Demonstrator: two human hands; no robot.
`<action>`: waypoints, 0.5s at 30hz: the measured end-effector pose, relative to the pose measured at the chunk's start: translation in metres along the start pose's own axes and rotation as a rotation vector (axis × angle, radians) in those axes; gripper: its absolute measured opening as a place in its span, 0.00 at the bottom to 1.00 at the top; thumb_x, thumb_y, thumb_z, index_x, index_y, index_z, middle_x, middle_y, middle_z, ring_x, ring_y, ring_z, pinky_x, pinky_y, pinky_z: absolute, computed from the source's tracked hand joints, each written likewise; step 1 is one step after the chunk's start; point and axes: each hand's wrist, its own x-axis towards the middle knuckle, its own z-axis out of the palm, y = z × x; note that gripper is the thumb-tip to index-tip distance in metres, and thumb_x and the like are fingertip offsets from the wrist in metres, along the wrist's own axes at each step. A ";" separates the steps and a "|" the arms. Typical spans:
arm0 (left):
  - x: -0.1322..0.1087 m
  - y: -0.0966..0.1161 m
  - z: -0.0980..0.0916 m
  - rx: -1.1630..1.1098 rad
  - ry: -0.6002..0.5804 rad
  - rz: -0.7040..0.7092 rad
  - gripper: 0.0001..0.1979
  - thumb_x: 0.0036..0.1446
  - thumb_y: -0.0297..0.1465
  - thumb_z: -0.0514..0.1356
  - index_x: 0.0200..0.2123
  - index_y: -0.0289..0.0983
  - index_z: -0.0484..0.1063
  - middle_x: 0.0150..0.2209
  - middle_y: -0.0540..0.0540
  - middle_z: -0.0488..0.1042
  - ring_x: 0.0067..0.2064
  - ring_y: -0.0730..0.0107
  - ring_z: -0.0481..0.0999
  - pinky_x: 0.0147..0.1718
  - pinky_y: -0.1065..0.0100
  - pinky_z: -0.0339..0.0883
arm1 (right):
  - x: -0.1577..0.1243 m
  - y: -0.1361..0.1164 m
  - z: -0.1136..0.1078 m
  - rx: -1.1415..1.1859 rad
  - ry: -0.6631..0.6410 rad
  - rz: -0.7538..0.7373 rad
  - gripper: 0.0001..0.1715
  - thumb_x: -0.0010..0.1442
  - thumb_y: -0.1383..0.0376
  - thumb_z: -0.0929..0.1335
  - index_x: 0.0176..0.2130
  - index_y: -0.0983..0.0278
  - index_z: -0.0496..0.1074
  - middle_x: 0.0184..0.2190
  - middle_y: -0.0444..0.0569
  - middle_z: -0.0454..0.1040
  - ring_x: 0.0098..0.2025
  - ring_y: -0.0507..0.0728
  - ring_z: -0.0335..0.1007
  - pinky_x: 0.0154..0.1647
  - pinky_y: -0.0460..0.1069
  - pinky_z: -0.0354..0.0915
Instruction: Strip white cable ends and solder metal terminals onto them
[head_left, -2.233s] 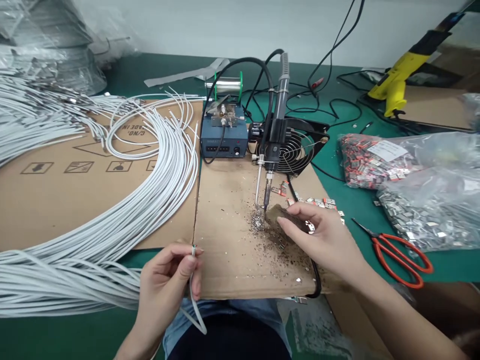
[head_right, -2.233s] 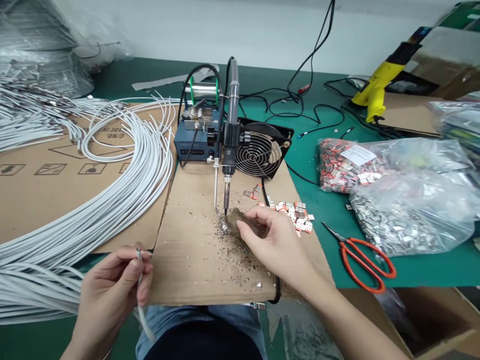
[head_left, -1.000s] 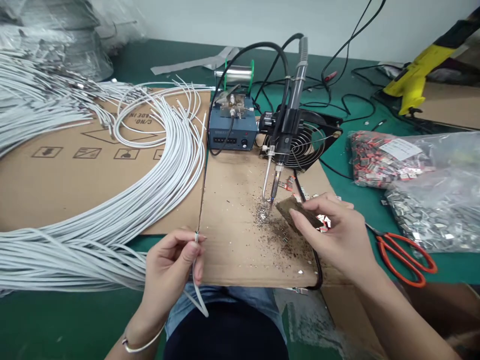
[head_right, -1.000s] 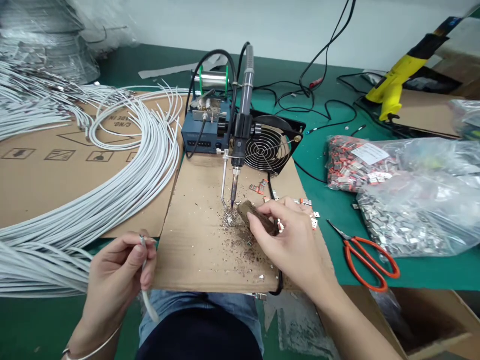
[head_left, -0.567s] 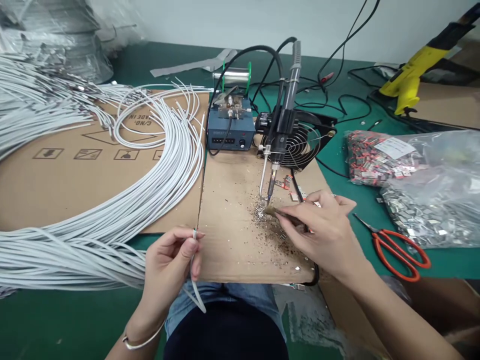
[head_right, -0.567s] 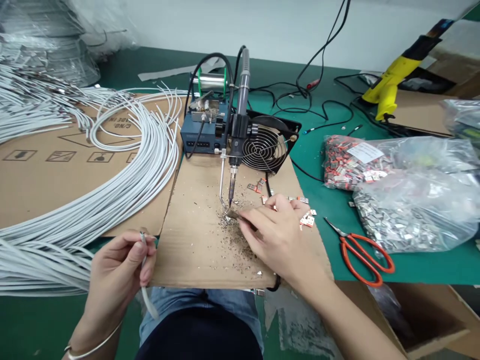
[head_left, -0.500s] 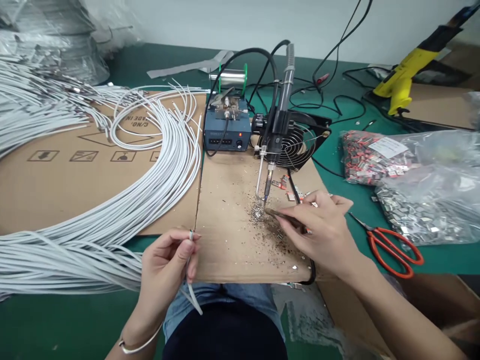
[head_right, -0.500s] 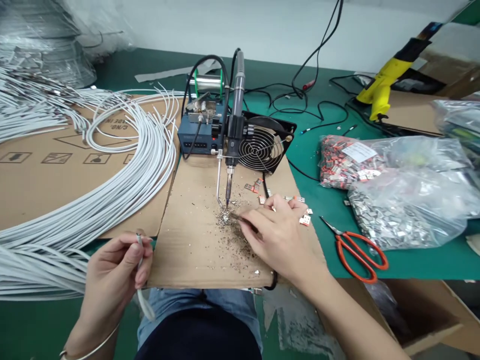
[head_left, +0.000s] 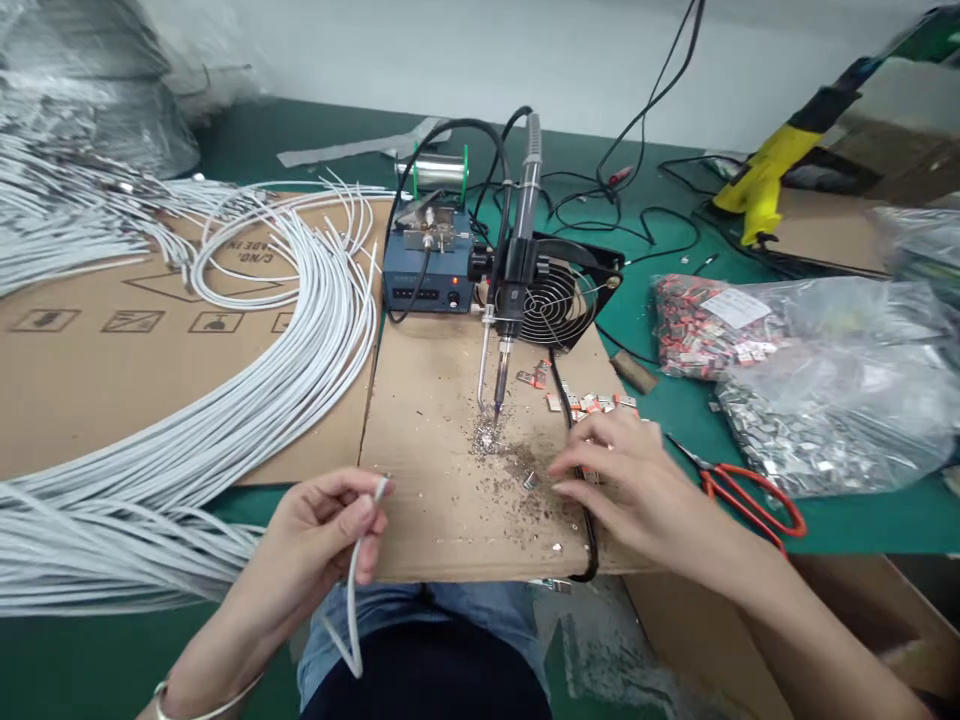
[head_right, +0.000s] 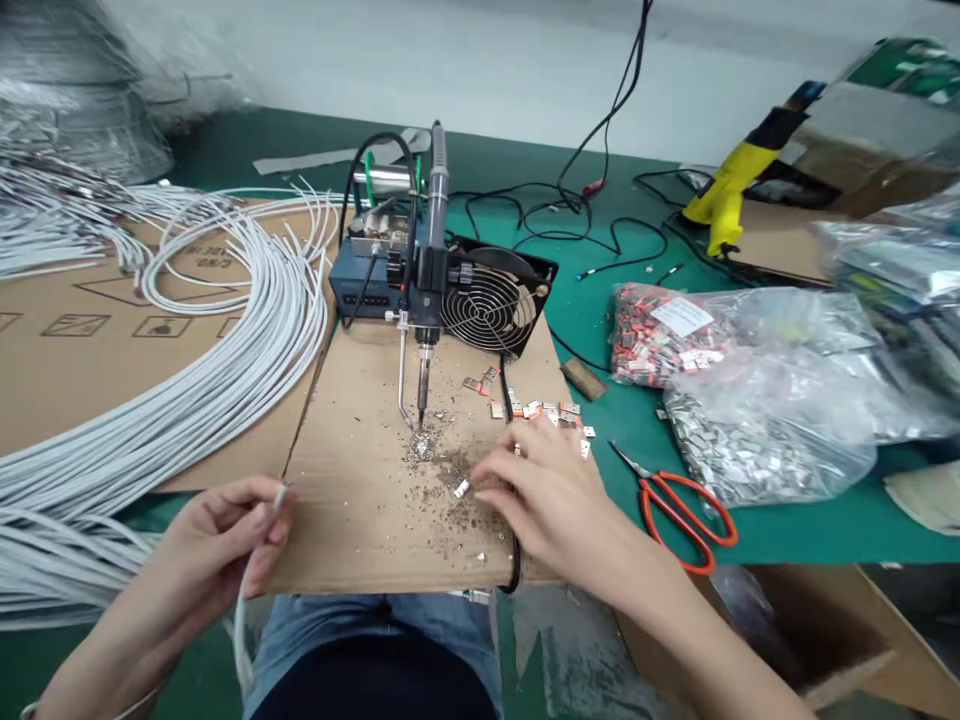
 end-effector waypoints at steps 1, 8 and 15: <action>0.002 0.000 -0.001 0.035 -0.042 -0.043 0.13 0.36 0.34 0.72 0.25 0.34 0.75 0.17 0.52 0.71 0.12 0.81 0.64 0.10 0.81 0.56 | 0.003 -0.005 0.005 0.040 -0.066 -0.013 0.06 0.59 0.68 0.65 0.34 0.59 0.72 0.33 0.48 0.70 0.36 0.59 0.65 0.36 0.53 0.58; 0.014 0.011 0.017 0.289 -0.253 -0.137 0.06 0.44 0.32 0.66 0.25 0.35 0.74 0.12 0.51 0.69 0.12 0.78 0.63 0.10 0.79 0.56 | 0.016 0.002 0.018 0.155 -0.218 -0.031 0.07 0.60 0.71 0.63 0.32 0.61 0.68 0.33 0.49 0.67 0.38 0.60 0.63 0.36 0.54 0.60; 0.033 0.018 0.042 0.415 -0.323 -0.167 0.04 0.48 0.25 0.61 0.24 0.34 0.75 0.12 0.52 0.68 0.12 0.78 0.63 0.11 0.79 0.58 | 0.015 -0.003 0.015 0.478 -0.217 0.130 0.06 0.61 0.65 0.63 0.31 0.61 0.68 0.31 0.48 0.73 0.33 0.57 0.68 0.34 0.53 0.64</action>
